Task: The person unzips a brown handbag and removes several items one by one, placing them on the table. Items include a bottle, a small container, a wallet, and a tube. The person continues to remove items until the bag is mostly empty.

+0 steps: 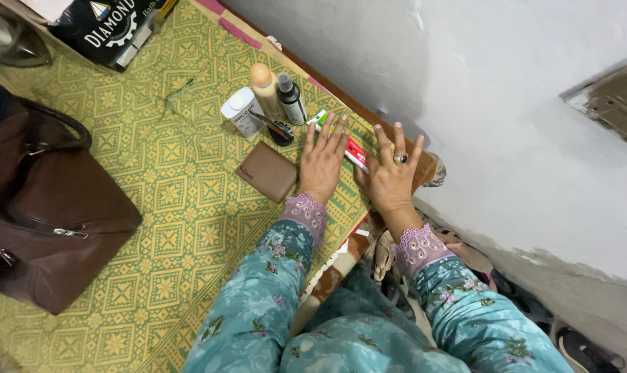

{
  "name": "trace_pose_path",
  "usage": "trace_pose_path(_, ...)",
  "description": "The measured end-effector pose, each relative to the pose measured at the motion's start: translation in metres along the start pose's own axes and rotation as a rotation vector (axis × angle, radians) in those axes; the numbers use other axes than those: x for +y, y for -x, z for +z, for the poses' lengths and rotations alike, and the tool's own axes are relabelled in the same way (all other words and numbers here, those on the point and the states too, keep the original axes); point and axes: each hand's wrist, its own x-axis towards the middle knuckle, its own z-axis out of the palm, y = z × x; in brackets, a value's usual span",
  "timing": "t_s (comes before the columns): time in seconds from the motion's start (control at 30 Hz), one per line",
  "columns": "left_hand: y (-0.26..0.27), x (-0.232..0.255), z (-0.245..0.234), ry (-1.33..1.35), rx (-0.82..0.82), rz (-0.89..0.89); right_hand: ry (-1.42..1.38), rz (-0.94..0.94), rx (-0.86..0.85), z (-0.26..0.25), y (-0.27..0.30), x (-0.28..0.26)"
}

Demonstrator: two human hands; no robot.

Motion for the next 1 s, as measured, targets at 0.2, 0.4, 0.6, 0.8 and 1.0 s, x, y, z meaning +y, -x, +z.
trace_pose_path(0.2, 0.003, 0.002, 0.011, -0.031, -0.054, -0.019, 0.197, 0.0, -0.11, 0.013, 0.006, -0.002)
trace_pose_path(0.4, 0.009, 0.003, 0.005, 0.084, -0.075, -0.053, 0.073, 0.078, -0.216, 0.004, 0.004, -0.006)
trace_pose_path(0.6, 0.016, 0.015, -0.03, 0.043, -0.042, -0.051, 0.084, 0.058, -0.181, -0.018, 0.002, -0.012)
trace_pose_path(0.8, 0.05, 0.016, -0.073, 0.219, 0.111, -0.115, 0.073, -0.018, -0.117, -0.036, -0.002, -0.042)
trace_pose_path(1.0, 0.092, -0.003, -0.104, 0.188, 0.082, -0.238, 0.013, -0.102, -0.123, -0.056, -0.006, -0.089)
